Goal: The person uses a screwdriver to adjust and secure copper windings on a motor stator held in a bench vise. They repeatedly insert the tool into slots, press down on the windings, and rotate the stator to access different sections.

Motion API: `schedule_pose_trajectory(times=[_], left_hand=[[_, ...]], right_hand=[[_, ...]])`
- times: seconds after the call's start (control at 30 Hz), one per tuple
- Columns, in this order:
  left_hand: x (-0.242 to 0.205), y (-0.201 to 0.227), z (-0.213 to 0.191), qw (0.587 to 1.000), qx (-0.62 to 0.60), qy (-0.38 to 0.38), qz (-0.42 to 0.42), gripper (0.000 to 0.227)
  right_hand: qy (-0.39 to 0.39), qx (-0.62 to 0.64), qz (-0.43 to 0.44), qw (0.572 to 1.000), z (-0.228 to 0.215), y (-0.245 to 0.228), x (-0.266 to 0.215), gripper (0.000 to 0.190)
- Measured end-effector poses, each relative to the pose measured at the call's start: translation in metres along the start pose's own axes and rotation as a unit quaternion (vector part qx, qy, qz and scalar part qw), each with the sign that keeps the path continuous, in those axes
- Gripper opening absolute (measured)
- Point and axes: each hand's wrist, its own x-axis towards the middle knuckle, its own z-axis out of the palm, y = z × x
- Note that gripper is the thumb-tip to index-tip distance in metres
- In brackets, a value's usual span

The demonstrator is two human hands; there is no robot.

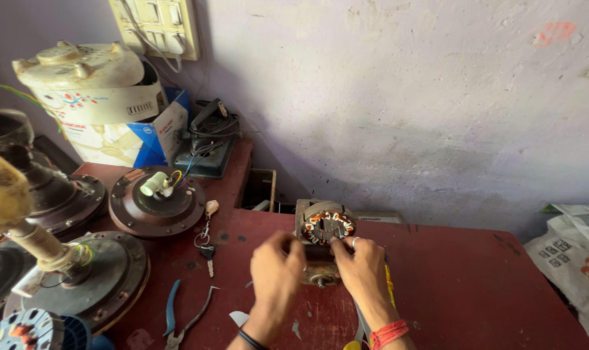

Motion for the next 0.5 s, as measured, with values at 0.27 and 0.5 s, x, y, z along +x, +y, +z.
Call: schedule_pose_trajectory(times=[0.27,0.5], left_hand=[[0.108,-0.007,0.003,0.899,-0.304,-0.315,-0.016,0.05],[0.136,0.007,0.013,0.863,-0.22,-0.451,-0.059,0.044]], right_hand=[[0.006,0.055,0.03,0.998,0.002,-0.006,-0.004,0.03],[-0.01,0.032,0.061,0.998,0.0,-0.01,-0.003,0.032]])
